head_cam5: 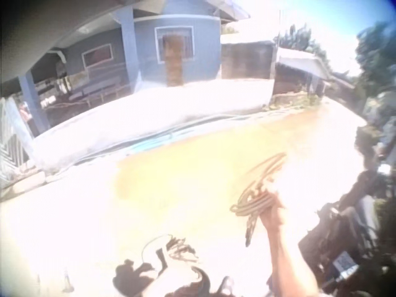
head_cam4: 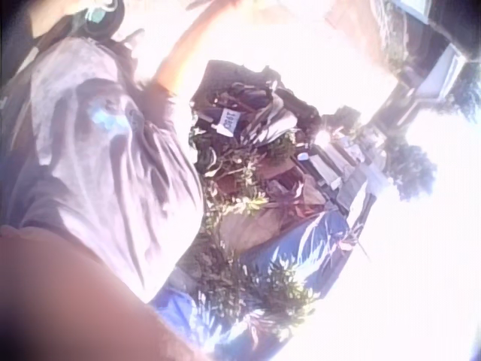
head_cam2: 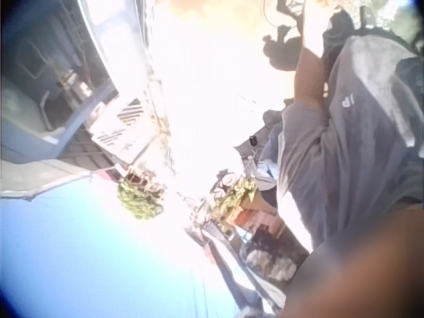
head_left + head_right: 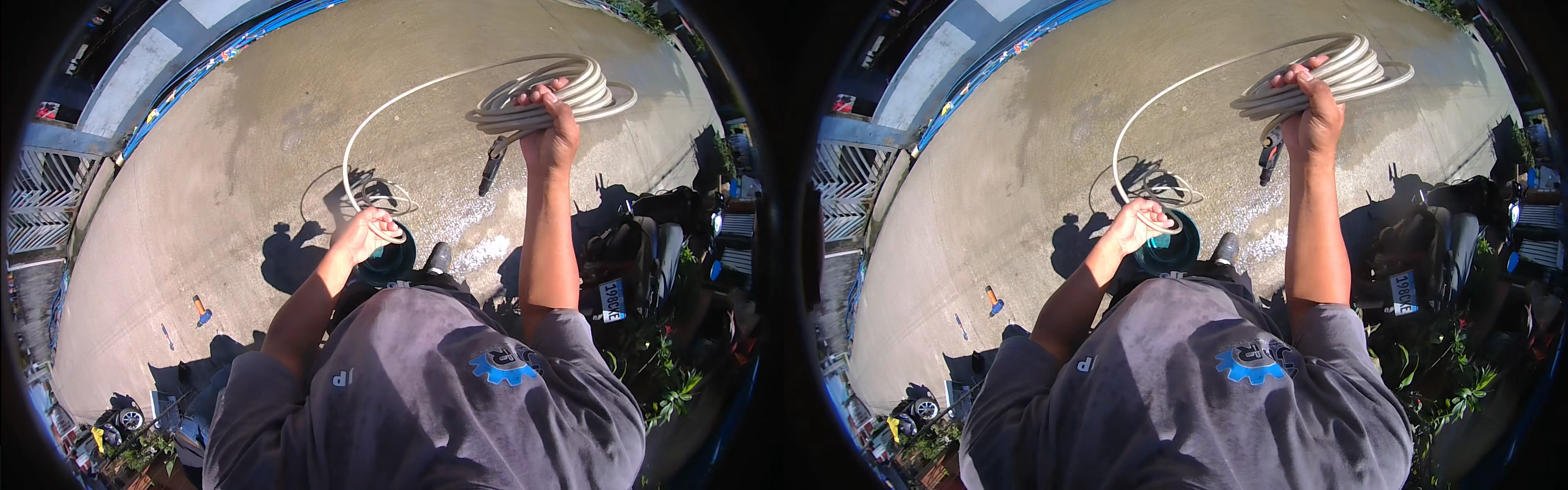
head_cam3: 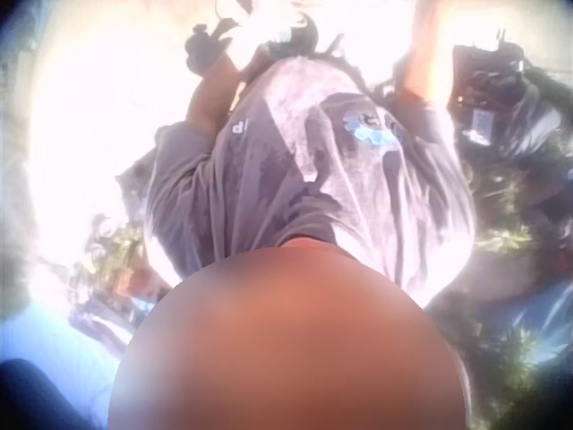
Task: The person coils a white hose and places it into a green bucket. They then pick up a yellow sponge, a white cloth, and a blue handheld device, placing each into the bucket. The person walks through a gate into a cluttered storage area and returns to the bucket.
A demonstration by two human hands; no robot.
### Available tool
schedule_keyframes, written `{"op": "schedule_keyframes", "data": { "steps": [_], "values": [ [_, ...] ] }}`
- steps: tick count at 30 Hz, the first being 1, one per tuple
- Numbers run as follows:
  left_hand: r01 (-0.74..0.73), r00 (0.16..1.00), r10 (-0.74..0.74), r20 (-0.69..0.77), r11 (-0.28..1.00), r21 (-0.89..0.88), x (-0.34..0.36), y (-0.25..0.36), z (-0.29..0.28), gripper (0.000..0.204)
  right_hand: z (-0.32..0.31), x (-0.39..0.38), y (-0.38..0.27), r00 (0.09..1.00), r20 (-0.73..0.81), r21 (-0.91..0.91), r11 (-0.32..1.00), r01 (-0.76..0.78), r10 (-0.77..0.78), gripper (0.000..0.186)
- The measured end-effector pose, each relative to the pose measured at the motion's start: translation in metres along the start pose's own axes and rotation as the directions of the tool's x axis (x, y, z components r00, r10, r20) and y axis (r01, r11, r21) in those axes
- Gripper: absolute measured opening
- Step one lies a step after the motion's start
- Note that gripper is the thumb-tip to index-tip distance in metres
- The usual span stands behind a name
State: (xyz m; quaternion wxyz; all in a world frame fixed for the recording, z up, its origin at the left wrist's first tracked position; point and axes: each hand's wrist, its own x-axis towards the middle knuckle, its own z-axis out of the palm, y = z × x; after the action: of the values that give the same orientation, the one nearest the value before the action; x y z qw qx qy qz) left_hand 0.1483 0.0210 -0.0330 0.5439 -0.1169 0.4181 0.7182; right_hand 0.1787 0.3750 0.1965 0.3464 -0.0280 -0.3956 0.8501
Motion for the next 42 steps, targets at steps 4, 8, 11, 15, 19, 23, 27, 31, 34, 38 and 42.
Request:
{"op": "schedule_keyframes", "data": {
  "steps": [4,8,11,15,19,23,27,31,34,38,42],
  "values": [
    [-0.088,0.9,0.098,0.424,0.995,-0.042,0.008,-0.009,0.096,0.053,0.019,0.022,0.048,0.966,-0.173,-0.022,0.981,0.193,-0.193,0.029],
    [-0.103,0.846,0.151,0.511,0.987,-0.122,0.012,0.025,0.149,0.075,0.019,0.005,0.085,0.889,-0.457,0.18,0.975,0.133,-0.037,0.02],
    [-0.17,0.915,0.225,0.334,0.968,-0.185,0.031,0.048,0.159,0.087,0.018,-0.045,0.124,0.856,-0.46,0.349,0.934,-0.069,0.235,0.025],
    [-0.365,0.931,0.33,-0.157,0.828,-0.425,0.051,0.054,0.134,0.04,0.002,-0.133,0.153,0.74,-0.062,0.486,0.667,-0.564,0.67,0.042],
    [-0.315,0.935,0.231,-0.268,0.888,-0.335,0.045,0.041,0.09,0.017,-0.014,-0.179,0.121,0.49,0.004,0.361,0.456,-0.814,0.872,0.042],
    [-0.421,0.874,0.359,-0.327,0.897,-0.139,0.024,0.037,0.064,0.019,-0.058,-0.171,0.05,0.358,0.139,-0.538,0.374,-0.755,0.923,0.046],
    [-0.486,0.848,0.474,-0.236,0.874,0.009,-0.005,0.042,0.062,0.023,-0.074,-0.098,0.128,0.856,-0.088,-0.769,0.512,-0.383,0.509,0.074],
    [-0.465,0.865,0.472,-0.171,0.881,0.082,-0.032,0.046,0.071,0.021,-0.056,-0.106,0.205,0.2,0.07,-0.681,0.193,-0.706,0.977,0.088],
    [-0.512,0.814,0.556,-0.168,0.824,0.244,-0.036,0.039,0.077,0.025,-0.044,-0.142,0.209,0.249,0.331,-0.362,0.366,-0.857,0.91,0.087],
    [-0.375,0.631,0.722,-0.284,0.604,0.703,-0.028,0.025,0.081,0.037,-0.03,-0.174,0.184,0.243,0.314,-0.491,0.376,-0.786,0.918,0.082],
    [-0.273,0.591,0.753,-0.288,0.522,0.808,-0.027,0.032,0.081,0.05,-0.023,-0.185,0.172,0.434,0.252,-0.43,0.502,-0.75,0.865,0.059]
  ]
}}
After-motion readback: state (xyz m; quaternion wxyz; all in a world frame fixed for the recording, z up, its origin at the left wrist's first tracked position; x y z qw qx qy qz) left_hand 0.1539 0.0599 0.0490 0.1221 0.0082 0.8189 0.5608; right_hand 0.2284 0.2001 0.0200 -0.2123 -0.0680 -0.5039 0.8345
